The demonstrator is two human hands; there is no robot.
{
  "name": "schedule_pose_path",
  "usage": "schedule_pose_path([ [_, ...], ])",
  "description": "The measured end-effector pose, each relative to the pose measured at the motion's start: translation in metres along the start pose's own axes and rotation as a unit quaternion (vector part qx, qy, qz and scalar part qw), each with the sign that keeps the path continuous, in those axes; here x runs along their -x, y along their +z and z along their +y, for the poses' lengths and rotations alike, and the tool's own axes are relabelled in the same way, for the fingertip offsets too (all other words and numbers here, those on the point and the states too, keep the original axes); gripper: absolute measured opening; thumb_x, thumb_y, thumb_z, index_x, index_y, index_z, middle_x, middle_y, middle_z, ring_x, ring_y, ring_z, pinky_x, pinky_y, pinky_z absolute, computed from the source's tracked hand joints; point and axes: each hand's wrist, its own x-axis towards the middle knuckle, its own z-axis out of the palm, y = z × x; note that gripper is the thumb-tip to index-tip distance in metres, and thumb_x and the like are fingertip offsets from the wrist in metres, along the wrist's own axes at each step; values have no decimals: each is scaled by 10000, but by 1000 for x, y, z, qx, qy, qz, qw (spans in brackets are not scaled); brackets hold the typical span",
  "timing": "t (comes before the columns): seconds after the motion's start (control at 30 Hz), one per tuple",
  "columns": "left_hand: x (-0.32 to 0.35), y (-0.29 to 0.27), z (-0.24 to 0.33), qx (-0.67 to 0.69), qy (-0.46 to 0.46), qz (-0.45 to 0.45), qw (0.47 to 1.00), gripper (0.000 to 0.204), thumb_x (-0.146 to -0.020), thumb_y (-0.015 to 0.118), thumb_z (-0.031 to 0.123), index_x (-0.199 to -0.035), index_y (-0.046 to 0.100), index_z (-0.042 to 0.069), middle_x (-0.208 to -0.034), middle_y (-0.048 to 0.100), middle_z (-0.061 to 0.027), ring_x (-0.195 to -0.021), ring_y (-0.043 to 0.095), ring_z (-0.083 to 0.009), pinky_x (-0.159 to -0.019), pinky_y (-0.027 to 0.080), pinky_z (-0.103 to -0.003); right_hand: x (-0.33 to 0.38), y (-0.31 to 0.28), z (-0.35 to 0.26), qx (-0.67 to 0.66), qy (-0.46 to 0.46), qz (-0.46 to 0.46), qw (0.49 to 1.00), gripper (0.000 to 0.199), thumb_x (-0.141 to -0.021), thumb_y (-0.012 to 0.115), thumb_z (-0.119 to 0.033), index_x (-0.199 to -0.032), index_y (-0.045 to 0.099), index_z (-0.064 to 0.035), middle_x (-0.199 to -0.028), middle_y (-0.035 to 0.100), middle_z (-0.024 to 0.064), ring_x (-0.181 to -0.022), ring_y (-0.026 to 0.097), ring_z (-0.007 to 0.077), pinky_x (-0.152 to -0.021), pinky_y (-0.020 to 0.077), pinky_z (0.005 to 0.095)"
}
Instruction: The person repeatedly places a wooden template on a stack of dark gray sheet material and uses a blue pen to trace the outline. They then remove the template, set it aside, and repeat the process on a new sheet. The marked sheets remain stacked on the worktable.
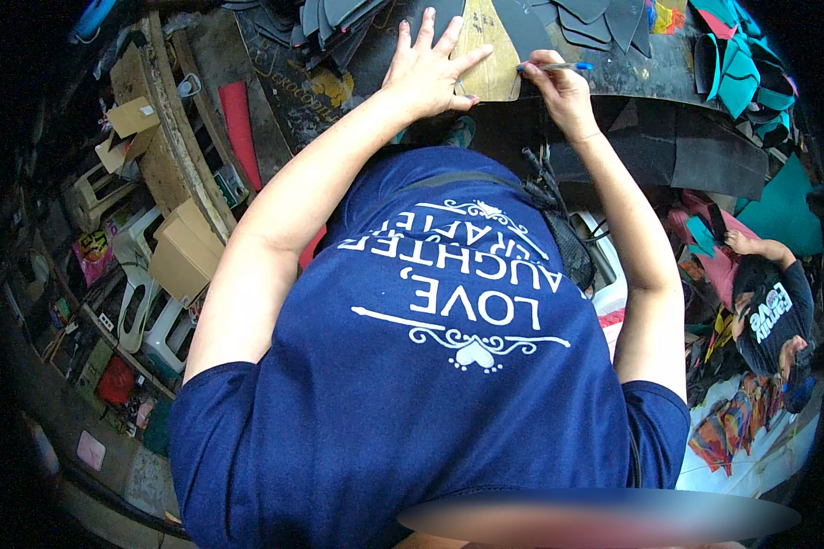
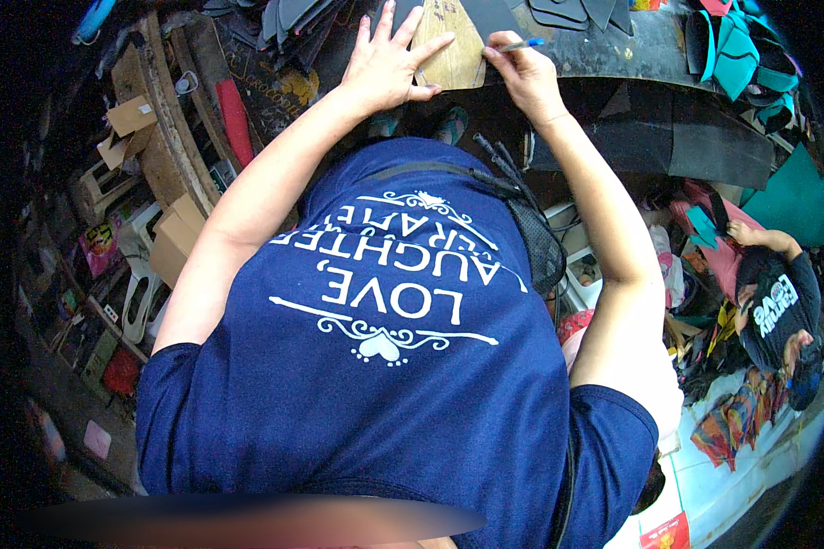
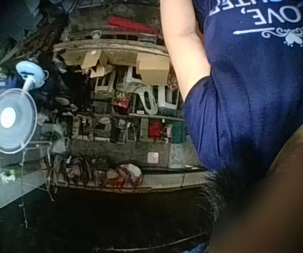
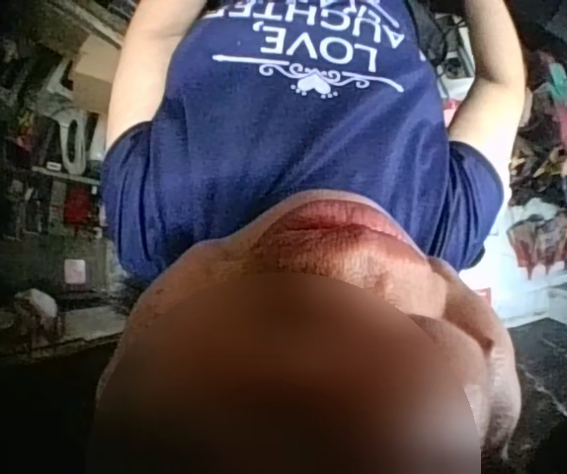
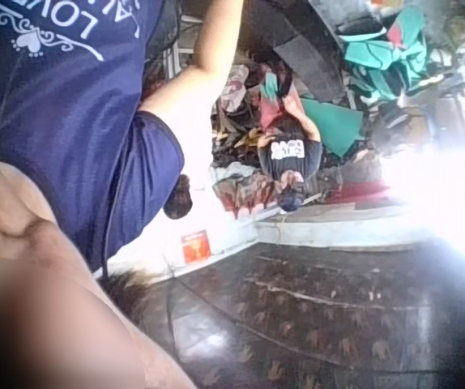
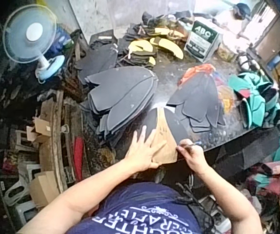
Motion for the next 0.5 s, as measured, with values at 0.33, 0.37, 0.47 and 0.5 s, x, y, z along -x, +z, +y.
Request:
schedule_pose_path([
  [0.33,2,-6,2,-16,-6,-6,1000,809,-765,623,666,-1477,308,446,-1579,226,-146,-1442,120,-481,-1107,145,-690,-3,-5,-13,203,-80,-95,971,163,-970,601,-195,-1079,583,-76,-927,658,60,-834,669,142,-738,542,289],
  [0.37,3,-9,3,-14,-8,-10,1000,840,-750,638,674,-1482,308,428,-1578,239,-131,-1445,132,-464,-1109,154,-683,-5,-10,-15,289,-139,-141,936,166,-983,583,-187,-1088,572,-59,-973,658,61,-876,678,155,-762,551,298],
  [0.47,2,-17,-1,32,6,-41,999,884,-727,690,608,-1488,346,319,-1570,244,-151,-1438,135,-468,-1114,154,-668,-21,-21,-16,-128,236,-87,959,178,-1000,552,-221,-1103,556,-76,-1003,678,89,-883,686,182,-772,550,313],
  [0.5,2,-19,-2,54,15,-55,997,890,-723,709,572,-1488,365,275,-1567,241,-168,-1433,131,-478,-1115,150,-664,-23,-27,-17,-244,275,-43,929,208,-1007,541,-256,-1124,548,-85,-1009,684,92,-884,685,172,-789,541,305],
])
